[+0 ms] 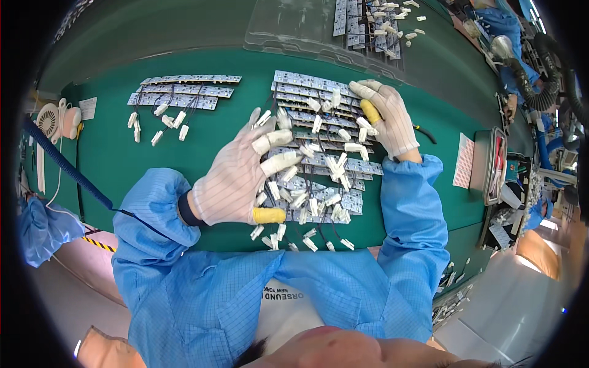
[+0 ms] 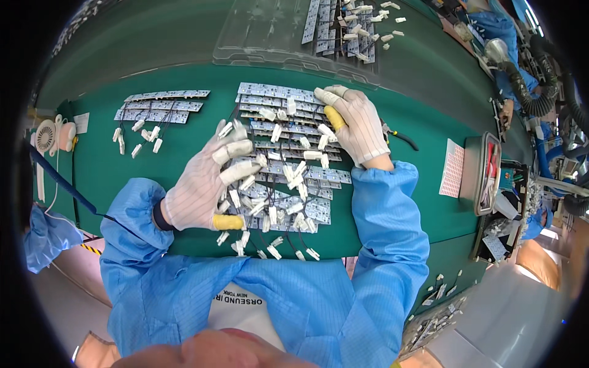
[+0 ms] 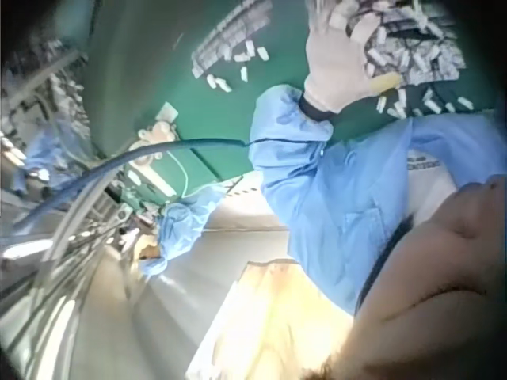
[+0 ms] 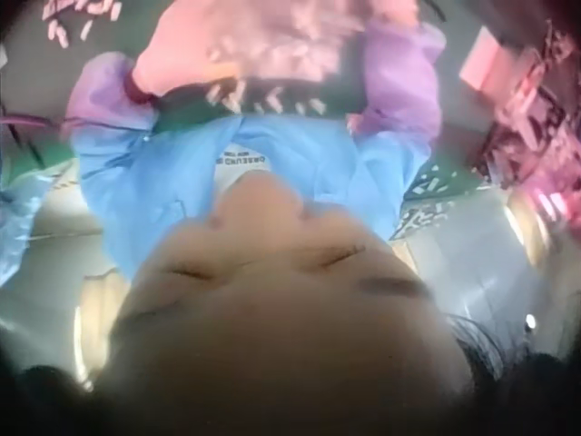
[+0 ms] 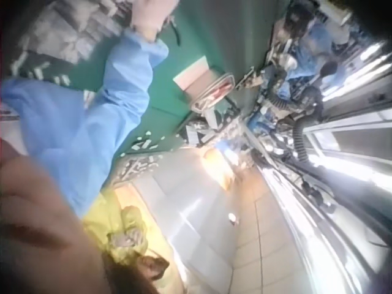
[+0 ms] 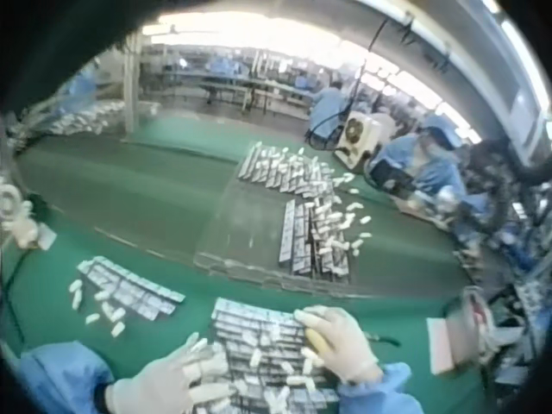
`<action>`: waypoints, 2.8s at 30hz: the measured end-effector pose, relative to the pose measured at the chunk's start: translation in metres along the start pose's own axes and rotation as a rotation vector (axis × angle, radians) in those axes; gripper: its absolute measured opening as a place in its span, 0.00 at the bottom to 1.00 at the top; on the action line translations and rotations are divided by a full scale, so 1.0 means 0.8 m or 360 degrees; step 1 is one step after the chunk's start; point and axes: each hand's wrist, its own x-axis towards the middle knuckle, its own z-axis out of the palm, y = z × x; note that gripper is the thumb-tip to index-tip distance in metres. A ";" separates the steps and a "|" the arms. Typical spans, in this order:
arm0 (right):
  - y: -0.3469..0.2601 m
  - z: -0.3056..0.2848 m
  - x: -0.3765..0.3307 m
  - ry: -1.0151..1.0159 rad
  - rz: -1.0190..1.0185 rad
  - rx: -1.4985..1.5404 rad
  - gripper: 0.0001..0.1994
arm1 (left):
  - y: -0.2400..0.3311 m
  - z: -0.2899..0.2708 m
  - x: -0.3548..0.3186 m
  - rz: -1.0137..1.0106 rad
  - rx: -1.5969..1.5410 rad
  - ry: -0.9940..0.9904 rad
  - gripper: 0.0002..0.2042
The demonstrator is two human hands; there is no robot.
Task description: Assembling and inspecting LED lighting strips on a production line.
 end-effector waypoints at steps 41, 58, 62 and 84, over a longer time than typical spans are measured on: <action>-0.064 -0.036 -0.055 0.0359 0.0697 0.1922 0.18 | -0.012 -0.015 -0.013 -0.0495 -0.1178 0.0968 0.22; -0.071 -0.046 -0.061 0.0418 0.0685 0.1803 0.15 | -0.018 -0.028 -0.014 -0.0494 -0.1187 0.0918 0.30; -0.078 -0.044 -0.060 0.0479 0.0648 0.1626 0.19 | -0.018 -0.022 -0.011 -0.0489 -0.1180 0.1053 0.31; -0.087 -0.060 -0.063 0.0213 0.0505 0.1924 0.27 | -0.040 -0.022 -0.013 -0.0711 -0.0743 0.0927 0.30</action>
